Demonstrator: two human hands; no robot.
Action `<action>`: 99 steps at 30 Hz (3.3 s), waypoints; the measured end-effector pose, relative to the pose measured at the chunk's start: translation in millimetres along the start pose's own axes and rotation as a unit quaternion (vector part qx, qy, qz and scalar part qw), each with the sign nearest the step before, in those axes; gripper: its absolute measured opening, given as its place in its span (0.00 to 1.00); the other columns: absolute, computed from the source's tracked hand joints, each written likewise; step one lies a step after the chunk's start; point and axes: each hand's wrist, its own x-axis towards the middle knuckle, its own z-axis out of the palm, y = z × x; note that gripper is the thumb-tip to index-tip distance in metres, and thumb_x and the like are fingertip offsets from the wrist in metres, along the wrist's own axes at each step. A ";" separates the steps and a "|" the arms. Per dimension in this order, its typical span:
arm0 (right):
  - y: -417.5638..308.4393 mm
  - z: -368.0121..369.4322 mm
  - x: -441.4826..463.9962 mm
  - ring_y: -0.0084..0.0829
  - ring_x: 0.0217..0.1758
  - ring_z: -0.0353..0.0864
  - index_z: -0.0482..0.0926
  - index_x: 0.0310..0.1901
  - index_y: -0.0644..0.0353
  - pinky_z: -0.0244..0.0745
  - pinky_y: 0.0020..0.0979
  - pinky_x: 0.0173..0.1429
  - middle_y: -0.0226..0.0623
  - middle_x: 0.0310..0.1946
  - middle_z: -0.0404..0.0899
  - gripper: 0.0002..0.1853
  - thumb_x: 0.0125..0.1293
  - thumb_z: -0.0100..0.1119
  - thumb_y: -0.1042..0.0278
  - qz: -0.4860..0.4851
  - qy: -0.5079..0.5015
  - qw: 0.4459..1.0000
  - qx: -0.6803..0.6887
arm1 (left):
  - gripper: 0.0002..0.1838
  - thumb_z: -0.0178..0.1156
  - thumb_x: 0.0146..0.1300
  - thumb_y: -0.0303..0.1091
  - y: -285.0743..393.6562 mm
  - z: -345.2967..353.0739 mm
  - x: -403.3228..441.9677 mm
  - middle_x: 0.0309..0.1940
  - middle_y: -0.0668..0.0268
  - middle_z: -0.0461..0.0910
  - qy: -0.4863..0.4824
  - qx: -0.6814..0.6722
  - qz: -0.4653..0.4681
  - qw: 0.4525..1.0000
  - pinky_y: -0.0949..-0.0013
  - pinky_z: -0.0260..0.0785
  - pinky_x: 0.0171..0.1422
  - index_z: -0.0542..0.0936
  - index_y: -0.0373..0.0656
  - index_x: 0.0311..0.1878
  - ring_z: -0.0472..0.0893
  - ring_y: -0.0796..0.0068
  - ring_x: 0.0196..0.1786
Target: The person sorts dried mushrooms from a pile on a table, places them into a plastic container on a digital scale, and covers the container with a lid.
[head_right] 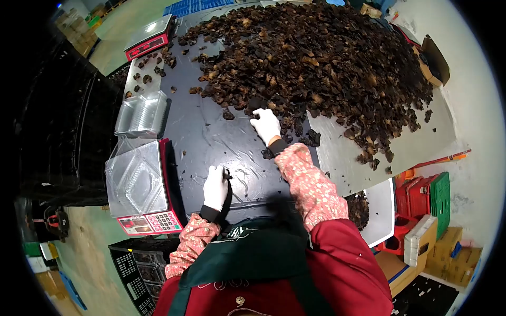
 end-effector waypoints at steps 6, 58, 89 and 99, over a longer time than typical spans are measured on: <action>-22.2 17.4 13.0 0.40 0.48 0.84 0.84 0.49 0.53 0.77 0.36 0.53 0.41 0.44 0.85 0.14 0.61 0.59 0.68 0.016 -0.076 0.989 0.126 | 0.12 0.57 0.50 0.18 14.1 -67.9 -20.6 0.36 0.60 0.73 0.096 -0.231 -0.056 0.967 0.65 0.70 0.48 0.75 0.39 0.39 0.77 0.64 0.41; -115.3 -71.2 -106.2 0.43 0.47 0.81 0.79 0.57 0.59 0.76 0.39 0.53 0.41 0.40 0.82 0.21 0.63 0.61 0.65 -0.193 -0.152 0.935 0.256 | 0.13 0.51 0.77 0.42 16.9 -34.0 16.8 0.37 0.68 0.80 -0.069 -0.783 -0.266 0.559 0.76 0.68 0.33 0.79 0.44 0.47 0.77 0.80 0.31; 39.3 -85.5 -60.7 0.37 0.53 0.78 0.84 0.48 0.55 0.72 0.36 0.57 0.34 0.47 0.84 0.12 0.67 0.58 0.64 -0.116 0.012 0.990 0.076 | 0.08 0.52 0.63 0.17 16.0 6.9 7.8 0.33 0.61 0.78 0.001 -0.603 -0.220 0.767 0.72 0.71 0.35 0.68 0.42 0.35 0.77 0.76 0.31; 0.5 -16.8 -43.5 0.35 0.43 0.76 0.82 0.38 0.51 0.66 0.39 0.48 0.32 0.32 0.78 0.07 0.62 0.63 0.60 -0.172 -0.110 0.967 -0.151 | 0.08 0.59 0.70 0.32 -14.1 -27.9 54.2 0.22 0.74 0.74 0.103 -0.473 -0.246 0.840 0.79 0.57 0.24 0.81 0.42 0.48 0.68 0.87 0.21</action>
